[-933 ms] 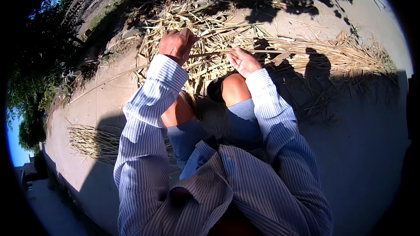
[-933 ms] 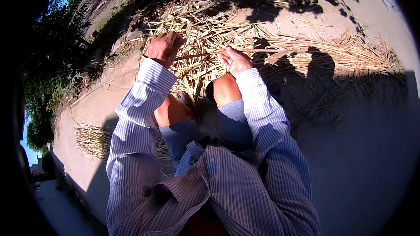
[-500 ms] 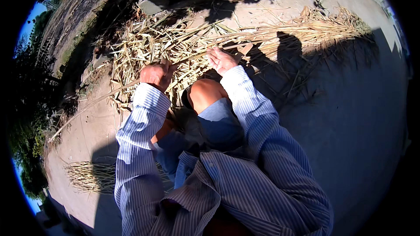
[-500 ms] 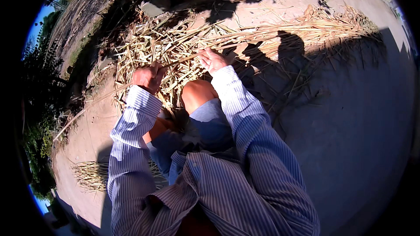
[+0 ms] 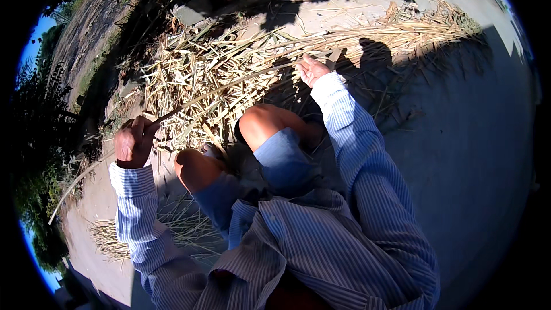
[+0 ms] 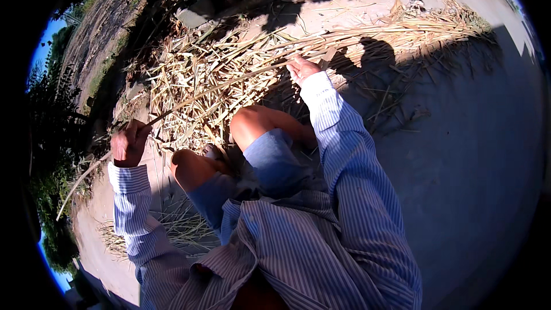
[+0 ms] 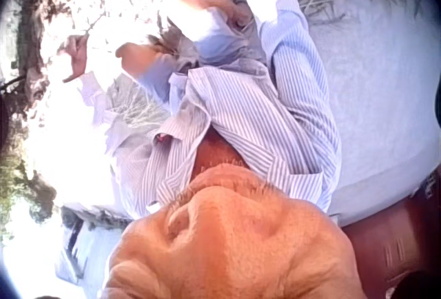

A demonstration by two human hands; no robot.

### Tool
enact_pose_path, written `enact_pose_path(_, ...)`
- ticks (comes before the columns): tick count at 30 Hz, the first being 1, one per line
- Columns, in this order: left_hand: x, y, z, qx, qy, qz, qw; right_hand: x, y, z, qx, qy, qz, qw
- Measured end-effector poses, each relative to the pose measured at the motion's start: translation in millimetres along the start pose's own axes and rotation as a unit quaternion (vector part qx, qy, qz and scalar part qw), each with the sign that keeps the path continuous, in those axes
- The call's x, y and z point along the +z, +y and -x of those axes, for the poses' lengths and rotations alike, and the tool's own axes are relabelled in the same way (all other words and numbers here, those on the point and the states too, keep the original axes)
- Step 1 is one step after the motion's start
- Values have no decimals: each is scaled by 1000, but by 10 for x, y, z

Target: The person sits on the ground and repeatedly picks up dried plant stalks, strips off leaves or sheaths by hand, and discards the stripped pieces. The person handles the stalks one at a time, separating usable parts from waste.

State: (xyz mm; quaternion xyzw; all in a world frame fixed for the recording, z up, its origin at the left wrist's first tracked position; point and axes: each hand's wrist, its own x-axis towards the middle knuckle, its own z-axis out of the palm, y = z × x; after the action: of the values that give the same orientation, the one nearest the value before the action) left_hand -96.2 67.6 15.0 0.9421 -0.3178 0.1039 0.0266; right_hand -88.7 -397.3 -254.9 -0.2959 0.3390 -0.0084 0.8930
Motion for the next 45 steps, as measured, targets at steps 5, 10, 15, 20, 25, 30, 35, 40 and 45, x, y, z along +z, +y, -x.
enact_pose_path(5,518,622,-453,192,122,-60,972,551,683,327,59,-101,6,993)
enact_pose_path(10,701,815,-498,138,69,15,988,230,450,243,31,-36,-24,999)
enact_pose_path(15,502,757,-478,74,5,142,987,-91,172,-2,13,-39,-104,994)
enact_pose_path(20,605,684,-468,28,-48,140,989,272,622,341,39,-176,-52,982)
enact_pose_path(25,542,680,-353,42,-29,70,996,381,827,277,31,-148,-52,987)
enact_pose_path(30,689,831,-355,117,59,-36,991,355,711,182,59,-45,27,997)
enact_pose_path(35,778,807,-396,154,75,-78,982,346,656,155,69,-53,-9,996)
enact_pose_path(40,806,879,-446,171,118,-94,974,358,663,326,72,-79,-20,994)
enact_pose_path(45,863,803,-561,4,-22,-20,1000,444,696,373,29,-116,-47,992)
